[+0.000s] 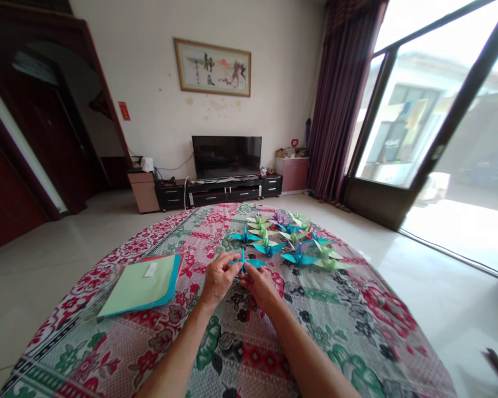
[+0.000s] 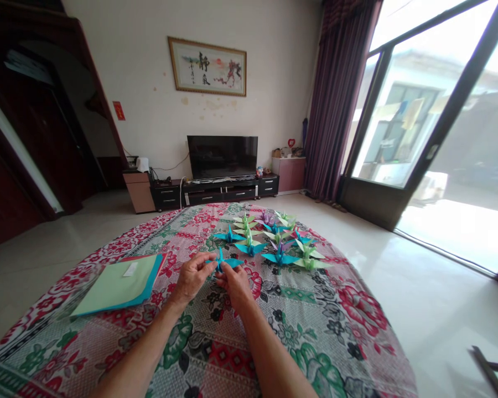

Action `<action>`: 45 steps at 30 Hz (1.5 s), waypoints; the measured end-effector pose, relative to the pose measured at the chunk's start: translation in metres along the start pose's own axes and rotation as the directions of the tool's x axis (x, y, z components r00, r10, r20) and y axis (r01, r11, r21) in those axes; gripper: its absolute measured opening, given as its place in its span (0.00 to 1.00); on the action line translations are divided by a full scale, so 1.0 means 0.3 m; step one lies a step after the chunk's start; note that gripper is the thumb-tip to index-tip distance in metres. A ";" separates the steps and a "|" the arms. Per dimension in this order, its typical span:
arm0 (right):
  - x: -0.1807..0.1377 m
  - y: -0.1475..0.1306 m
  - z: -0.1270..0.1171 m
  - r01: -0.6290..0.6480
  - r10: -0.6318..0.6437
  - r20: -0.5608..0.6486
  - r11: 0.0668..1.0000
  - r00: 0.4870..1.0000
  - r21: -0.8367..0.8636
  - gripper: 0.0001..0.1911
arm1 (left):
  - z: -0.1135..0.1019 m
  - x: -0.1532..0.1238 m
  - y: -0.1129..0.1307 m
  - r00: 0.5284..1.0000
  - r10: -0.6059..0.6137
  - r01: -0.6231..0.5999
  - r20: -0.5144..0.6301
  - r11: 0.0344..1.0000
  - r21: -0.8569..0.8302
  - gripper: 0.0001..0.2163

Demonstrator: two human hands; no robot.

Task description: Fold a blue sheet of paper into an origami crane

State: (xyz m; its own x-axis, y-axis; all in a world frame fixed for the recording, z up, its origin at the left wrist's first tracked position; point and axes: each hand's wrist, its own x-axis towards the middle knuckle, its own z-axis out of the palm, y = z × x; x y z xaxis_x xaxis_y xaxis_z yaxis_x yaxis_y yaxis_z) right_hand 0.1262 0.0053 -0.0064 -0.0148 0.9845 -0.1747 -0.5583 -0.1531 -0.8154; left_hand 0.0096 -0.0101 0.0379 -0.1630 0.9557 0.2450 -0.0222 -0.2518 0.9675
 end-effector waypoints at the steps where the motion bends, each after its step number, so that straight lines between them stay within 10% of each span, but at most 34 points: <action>1: 0.001 0.001 -0.001 0.000 0.000 0.009 1.000 1.000 0.001 0.18 | 0.002 0.001 -0.006 1.000 -0.006 0.006 0.016 1.000 0.002 0.07; 21: -0.014 -0.002 -0.001 0.025 -0.019 0.117 0.998 0.993 -0.049 0.16 | 0.003 -0.003 -0.055 0.998 0.002 -0.012 0.064 0.989 0.145 0.12; 25: -0.038 -0.049 0.005 0.185 -0.199 -0.081 0.970 0.977 -0.154 0.22 | -0.003 0.000 -0.054 1.000 0.003 -0.007 0.022 0.980 0.200 0.10; 29: -0.061 -0.093 0.021 0.533 -0.609 -0.031 0.718 0.793 -0.447 0.13 | -0.005 0.001 -0.055 0.999 0.052 -0.048 -0.011 0.966 0.254 0.08; 33: -0.071 -0.101 0.038 0.662 -0.721 0.202 0.437 0.662 -0.609 0.07 | -0.001 -0.006 -0.055 0.990 0.142 -0.133 -0.006 0.942 0.307 0.07; 39: -0.068 -0.088 0.041 0.640 -0.694 0.388 0.136 0.607 -0.756 0.08 | -0.001 -0.011 -0.055 0.934 0.331 -0.349 0.131 0.775 0.527 0.09; 45: -0.080 -0.098 0.047 0.619 -0.694 0.412 0.063 0.591 -0.783 0.06 | -0.003 -0.001 -0.067 0.839 0.506 -0.511 0.198 0.610 0.605 0.11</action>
State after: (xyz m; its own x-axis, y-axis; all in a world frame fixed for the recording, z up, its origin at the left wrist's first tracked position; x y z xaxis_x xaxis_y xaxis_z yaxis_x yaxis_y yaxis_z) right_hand 0.1313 -0.0127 0.0295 0.0373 0.7229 0.6899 0.6047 0.5333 -0.5915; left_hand 0.0093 -0.0053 0.0184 0.0478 0.7046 0.7080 0.6669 -0.5501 0.5025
